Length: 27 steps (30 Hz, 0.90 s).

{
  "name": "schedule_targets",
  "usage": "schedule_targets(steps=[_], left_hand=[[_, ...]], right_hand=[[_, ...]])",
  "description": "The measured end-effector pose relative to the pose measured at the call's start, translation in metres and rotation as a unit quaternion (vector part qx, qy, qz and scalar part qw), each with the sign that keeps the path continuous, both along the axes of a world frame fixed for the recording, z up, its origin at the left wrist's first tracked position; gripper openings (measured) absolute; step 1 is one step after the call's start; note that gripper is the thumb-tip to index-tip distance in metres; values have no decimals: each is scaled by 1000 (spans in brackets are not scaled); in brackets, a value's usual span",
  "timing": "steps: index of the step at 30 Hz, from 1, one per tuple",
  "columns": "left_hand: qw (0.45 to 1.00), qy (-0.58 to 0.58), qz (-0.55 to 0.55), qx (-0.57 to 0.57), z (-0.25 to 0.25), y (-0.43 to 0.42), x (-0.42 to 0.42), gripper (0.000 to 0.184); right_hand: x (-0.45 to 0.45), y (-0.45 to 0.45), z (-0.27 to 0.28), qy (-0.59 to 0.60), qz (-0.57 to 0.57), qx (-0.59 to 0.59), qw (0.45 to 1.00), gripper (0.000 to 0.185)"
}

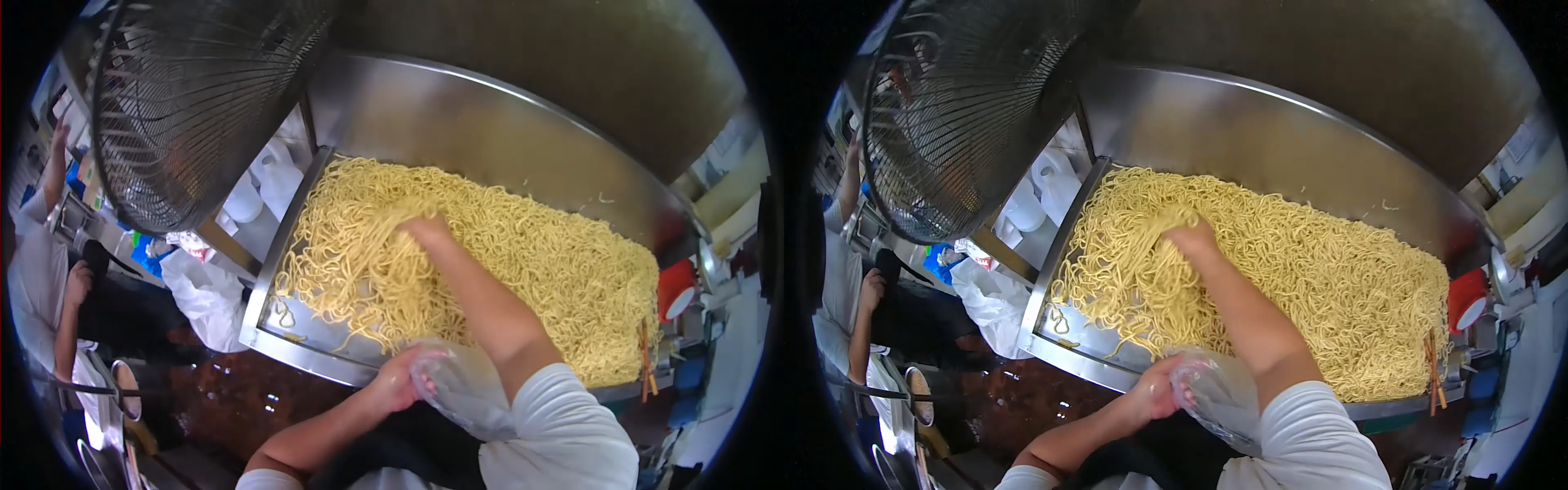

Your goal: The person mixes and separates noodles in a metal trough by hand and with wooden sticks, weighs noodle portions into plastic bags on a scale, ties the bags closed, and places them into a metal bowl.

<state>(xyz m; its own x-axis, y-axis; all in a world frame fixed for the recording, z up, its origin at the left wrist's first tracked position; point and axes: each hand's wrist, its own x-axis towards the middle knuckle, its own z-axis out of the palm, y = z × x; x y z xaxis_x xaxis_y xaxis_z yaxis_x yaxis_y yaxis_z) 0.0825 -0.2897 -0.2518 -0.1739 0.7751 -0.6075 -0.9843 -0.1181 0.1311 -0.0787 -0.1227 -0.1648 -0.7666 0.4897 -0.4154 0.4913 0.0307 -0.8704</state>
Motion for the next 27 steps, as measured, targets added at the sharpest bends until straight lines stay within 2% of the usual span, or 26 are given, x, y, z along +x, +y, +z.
schedule_targets(steps=[2,4,6,7,8,9,10,11,12,14,16,17,18,19,20,21,22,23,24,25,26,27], left_hand=[[1000,8,-30,3,11,14,1,53],[996,28,-68,53,19,27,1,56],[994,34,-82,67,30,39,1,56],[992,39,-93,75,36,45,0,55],[991,40,-103,78,41,51,-1,55],[988,43,-104,105,45,56,-1,56],[985,44,-105,132,51,62,-2,56],[983,42,-117,134,63,69,-4,56],[991,42,-82,95,79,74,-7,53],[996,44,-51,58,89,87,-16,51],[997,61,41,32,74,95,-34,43],[997,62,36,31,62,98,-43,43],[996,37,61,47,48,100,-54,42],[994,12,87,63,37,101,-63,41],[994,11,86,60,30,101,-72,41],[992,-22,104,74,23,100,-80,39],[988,-55,120,86,19,102,-85,37],[988,-57,119,82,19,107,-87,37],[990,-33,140,12,20,112,-90,36],[986,-9,158,-59,17,115,-89,36],[986,-12,156,-66,10,116,-90,36],[984,11,156,-84,0,117,-92,34]], right_hand=[[-26,48,-6,27,-14,44,999,56],[-18,72,65,194,20,50,979,51],[-4,80,146,337,-1,-40,941,37],[3,84,181,405,-5,-38,913,31],[4,93,215,445,19,-15,895,37],[3,112,248,459,63,-3,886,37],[1,125,287,418,32,23,907,36],[25,86,313,429,-19,-64,901,24],[29,88,338,422,-70,18,904,25],[23,126,356,442,64,-2,895,25],[30,138,343,441,28,9,897,25],[37,131,331,438,-5,17,899,25],[47,124,313,402,-83,2,912,26],[46,148,286,377,-30,30,925,35],[49,159,245,402,-30,81,912,35],[70,141,212,376,-60,28,924,34],[81,136,170,306,-87,32,947,34],[102,119,133,183,-111,128,968,37],[117,124,69,218,-59,5,974,40],[136,110,26,68,-107,-40,991,43],[153,102,-26,49,-70,-176,981,44],[176,96,-65,41,-43,-220,974,44]])
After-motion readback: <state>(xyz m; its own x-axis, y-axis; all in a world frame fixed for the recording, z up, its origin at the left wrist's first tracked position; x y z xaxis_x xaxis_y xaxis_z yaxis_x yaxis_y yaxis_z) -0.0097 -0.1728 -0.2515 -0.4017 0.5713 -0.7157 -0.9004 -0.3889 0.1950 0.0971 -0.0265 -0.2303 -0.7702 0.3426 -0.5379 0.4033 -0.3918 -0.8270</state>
